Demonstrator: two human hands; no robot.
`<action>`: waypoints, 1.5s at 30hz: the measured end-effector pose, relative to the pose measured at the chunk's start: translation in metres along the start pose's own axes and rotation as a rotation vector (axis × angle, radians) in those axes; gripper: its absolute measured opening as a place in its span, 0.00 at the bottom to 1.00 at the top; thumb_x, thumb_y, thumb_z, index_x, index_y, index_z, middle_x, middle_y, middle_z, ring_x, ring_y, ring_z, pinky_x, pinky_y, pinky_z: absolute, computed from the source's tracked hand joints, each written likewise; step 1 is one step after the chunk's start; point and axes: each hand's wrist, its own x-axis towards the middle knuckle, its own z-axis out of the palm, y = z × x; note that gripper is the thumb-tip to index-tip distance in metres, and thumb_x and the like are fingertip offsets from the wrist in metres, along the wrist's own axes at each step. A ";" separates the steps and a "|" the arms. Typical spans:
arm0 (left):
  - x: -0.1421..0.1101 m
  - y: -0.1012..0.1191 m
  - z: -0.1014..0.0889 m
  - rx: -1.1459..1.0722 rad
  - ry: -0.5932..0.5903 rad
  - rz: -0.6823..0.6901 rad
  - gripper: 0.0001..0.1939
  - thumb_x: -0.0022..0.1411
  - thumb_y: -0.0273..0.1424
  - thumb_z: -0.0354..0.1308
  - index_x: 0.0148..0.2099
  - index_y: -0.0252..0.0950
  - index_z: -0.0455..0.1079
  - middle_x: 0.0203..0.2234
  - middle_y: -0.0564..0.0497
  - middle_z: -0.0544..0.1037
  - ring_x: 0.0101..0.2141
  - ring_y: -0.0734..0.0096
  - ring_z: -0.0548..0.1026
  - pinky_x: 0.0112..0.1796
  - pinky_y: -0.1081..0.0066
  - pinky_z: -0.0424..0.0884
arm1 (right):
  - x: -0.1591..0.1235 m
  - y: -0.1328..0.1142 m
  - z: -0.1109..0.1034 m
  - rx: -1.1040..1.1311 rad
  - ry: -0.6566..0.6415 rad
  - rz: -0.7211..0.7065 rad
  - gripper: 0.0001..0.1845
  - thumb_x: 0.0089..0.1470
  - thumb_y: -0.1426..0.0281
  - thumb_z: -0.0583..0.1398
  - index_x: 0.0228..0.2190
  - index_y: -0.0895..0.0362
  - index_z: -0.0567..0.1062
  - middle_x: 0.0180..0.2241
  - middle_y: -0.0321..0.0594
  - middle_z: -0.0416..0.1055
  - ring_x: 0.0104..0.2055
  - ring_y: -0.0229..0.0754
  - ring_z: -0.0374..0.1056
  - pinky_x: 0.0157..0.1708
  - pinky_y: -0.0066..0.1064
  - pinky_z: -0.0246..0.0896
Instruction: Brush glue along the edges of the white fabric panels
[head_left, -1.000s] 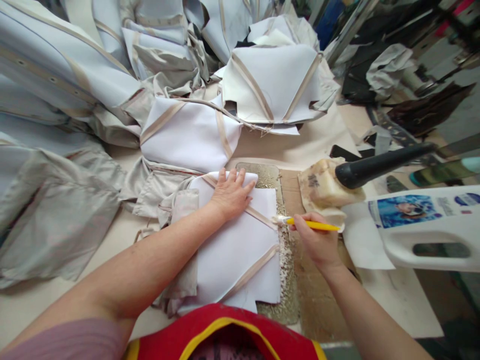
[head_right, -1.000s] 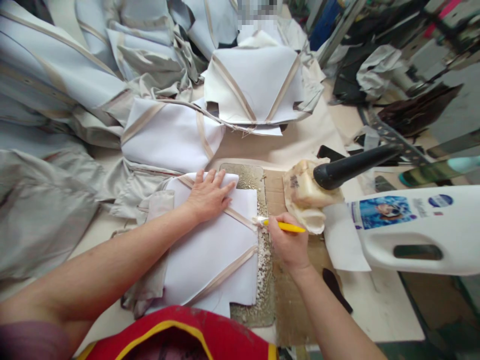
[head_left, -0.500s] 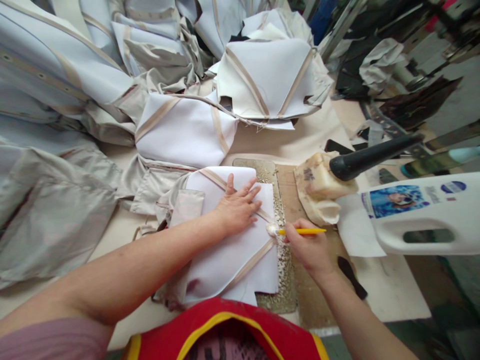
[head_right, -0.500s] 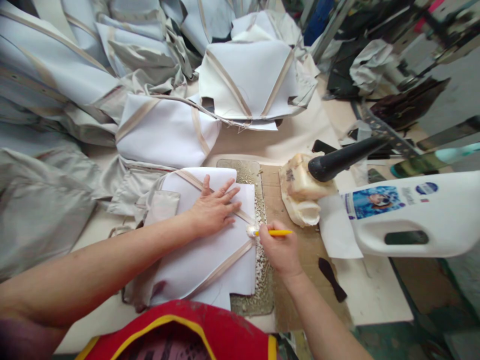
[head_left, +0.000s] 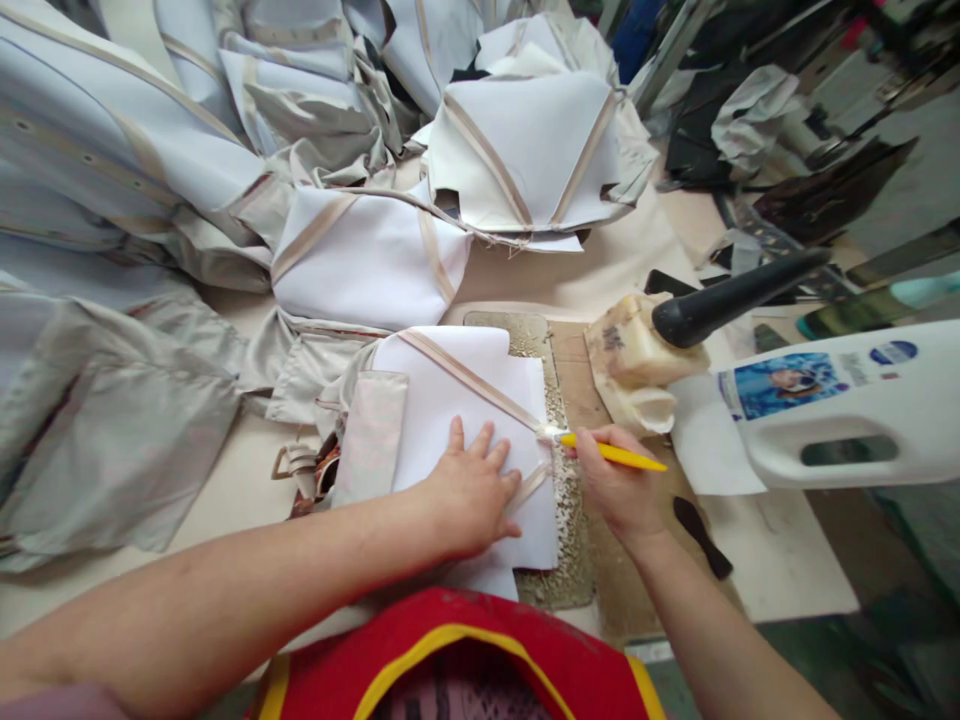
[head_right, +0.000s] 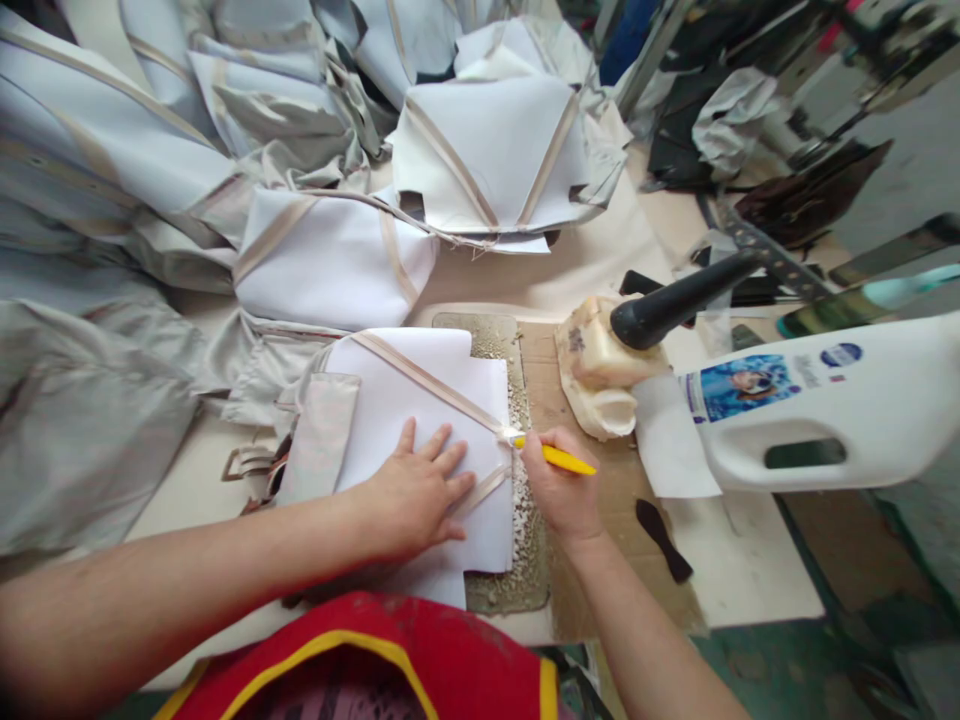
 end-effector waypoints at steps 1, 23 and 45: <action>-0.003 0.004 0.002 -0.012 -0.015 0.003 0.29 0.57 0.49 0.54 0.56 0.39 0.62 0.58 0.37 0.57 0.59 0.39 0.47 0.50 0.32 0.42 | -0.002 0.001 0.000 0.003 -0.008 -0.005 0.14 0.50 0.62 0.57 0.20 0.57 0.70 0.21 0.36 0.68 0.25 0.37 0.64 0.28 0.28 0.57; -0.011 0.002 0.040 0.038 0.002 0.013 0.32 0.54 0.39 0.61 0.59 0.40 0.58 0.60 0.40 0.54 0.59 0.41 0.46 0.49 0.29 0.42 | -0.055 0.014 -0.013 -0.097 -0.132 -0.119 0.13 0.53 0.64 0.55 0.22 0.56 0.69 0.21 0.34 0.67 0.25 0.36 0.64 0.28 0.28 0.56; -0.011 0.002 0.045 0.066 0.039 0.029 0.30 0.56 0.39 0.59 0.59 0.41 0.58 0.60 0.40 0.54 0.59 0.42 0.46 0.48 0.28 0.41 | -0.079 0.013 -0.020 -0.106 -0.139 -0.071 0.14 0.53 0.64 0.55 0.20 0.56 0.68 0.20 0.34 0.66 0.24 0.35 0.62 0.27 0.28 0.55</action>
